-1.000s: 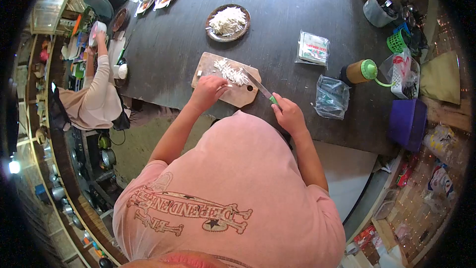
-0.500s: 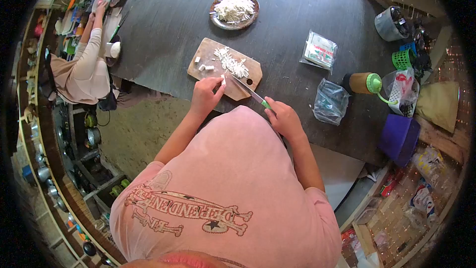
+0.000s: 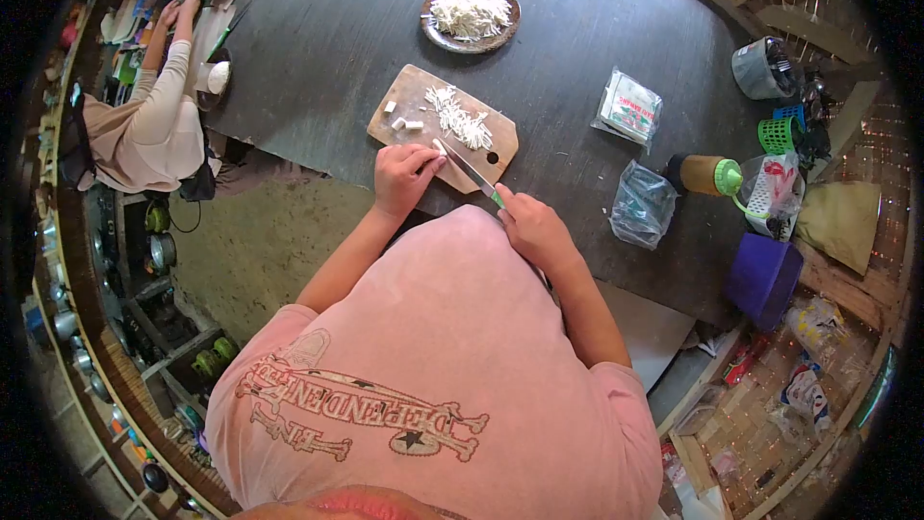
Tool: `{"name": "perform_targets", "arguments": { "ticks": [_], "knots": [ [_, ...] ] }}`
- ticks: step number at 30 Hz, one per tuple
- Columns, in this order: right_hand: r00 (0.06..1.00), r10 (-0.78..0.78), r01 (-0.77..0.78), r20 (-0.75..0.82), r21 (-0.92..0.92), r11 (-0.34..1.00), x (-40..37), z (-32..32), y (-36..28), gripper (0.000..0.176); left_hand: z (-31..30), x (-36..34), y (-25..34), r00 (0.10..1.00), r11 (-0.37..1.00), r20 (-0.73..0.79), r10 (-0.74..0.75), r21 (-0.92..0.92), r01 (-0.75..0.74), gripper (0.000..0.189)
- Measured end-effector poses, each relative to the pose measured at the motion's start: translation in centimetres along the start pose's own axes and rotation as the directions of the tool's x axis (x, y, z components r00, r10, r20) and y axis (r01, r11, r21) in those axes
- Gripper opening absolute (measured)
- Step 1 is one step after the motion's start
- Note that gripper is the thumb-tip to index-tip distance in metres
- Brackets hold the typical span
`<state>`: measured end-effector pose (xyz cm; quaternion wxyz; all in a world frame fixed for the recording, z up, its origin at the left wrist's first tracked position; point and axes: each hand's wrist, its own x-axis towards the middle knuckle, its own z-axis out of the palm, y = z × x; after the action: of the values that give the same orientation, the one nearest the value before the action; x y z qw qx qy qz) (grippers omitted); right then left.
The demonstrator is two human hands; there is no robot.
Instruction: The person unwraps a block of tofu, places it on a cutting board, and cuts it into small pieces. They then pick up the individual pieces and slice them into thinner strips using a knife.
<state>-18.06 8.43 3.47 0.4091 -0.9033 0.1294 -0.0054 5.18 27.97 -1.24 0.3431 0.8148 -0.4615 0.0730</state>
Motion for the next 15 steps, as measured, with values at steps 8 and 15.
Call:
{"name": "perform_targets", "arguments": {
  "ticks": [8, 15],
  "knots": [
    [0.998, 0.031, -0.028, 0.047, -0.065, 0.997, 0.2, -0.3, -1.3, 0.048, -0.7, -0.1, -0.2, 0.997, 0.997, 0.027, 0.067, 0.027, -0.068, 0.014],
    [1.0, -0.007, 0.007, 0.012, 0.049, 0.999, 0.7, 0.9, -1.4, 0.048, -0.5, -0.1, -1.2, 0.999, 0.999, 0.041, 0.012, -0.047, -0.01, 0.017]
  ]
}}
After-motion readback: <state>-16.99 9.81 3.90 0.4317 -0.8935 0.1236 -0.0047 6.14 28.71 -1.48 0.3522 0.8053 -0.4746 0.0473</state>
